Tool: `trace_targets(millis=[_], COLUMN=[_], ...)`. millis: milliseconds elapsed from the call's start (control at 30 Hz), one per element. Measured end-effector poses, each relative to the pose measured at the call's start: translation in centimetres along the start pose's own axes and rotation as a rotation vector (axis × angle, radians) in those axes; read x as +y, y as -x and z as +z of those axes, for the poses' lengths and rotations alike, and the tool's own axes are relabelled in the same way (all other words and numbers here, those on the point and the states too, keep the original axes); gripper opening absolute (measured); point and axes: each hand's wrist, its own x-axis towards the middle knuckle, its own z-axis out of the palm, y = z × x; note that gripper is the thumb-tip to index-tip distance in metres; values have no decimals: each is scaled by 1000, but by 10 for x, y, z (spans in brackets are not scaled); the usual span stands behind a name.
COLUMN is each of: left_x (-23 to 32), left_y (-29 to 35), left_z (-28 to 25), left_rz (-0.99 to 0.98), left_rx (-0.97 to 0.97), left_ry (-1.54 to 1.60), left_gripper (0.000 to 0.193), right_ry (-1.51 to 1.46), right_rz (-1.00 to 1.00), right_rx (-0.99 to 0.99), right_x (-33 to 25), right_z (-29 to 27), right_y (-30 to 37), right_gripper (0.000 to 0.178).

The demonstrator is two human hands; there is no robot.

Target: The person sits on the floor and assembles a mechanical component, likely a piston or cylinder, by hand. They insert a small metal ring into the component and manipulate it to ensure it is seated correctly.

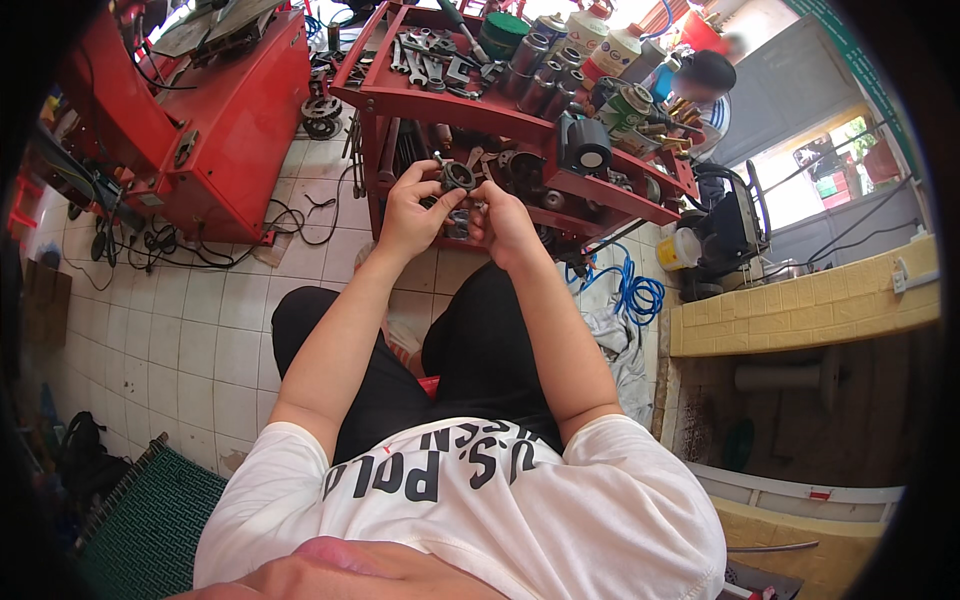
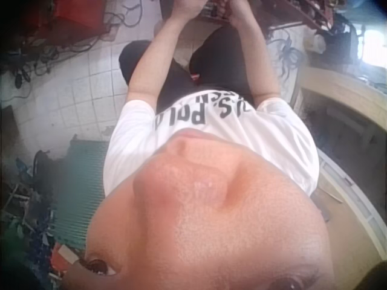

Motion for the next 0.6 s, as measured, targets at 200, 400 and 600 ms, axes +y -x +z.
trace_targets(millis=[200,400,600], left_x=[1,0,0], left_y=[1,1,2], left_z=[0,1,1], left_rz=[-11,-19,-23], left_rx=[2,0,-10], left_ry=[16,18,34], left_gripper=[18,19,19], right_ry=[-40,-64,-77], right_rz=[70,122,176], right_rx=[-52,-85,-90], right_x=[-3,-5,-7], right_z=[-3,-4,-6], right_y=[1,2,2], right_gripper=[22,22,23])
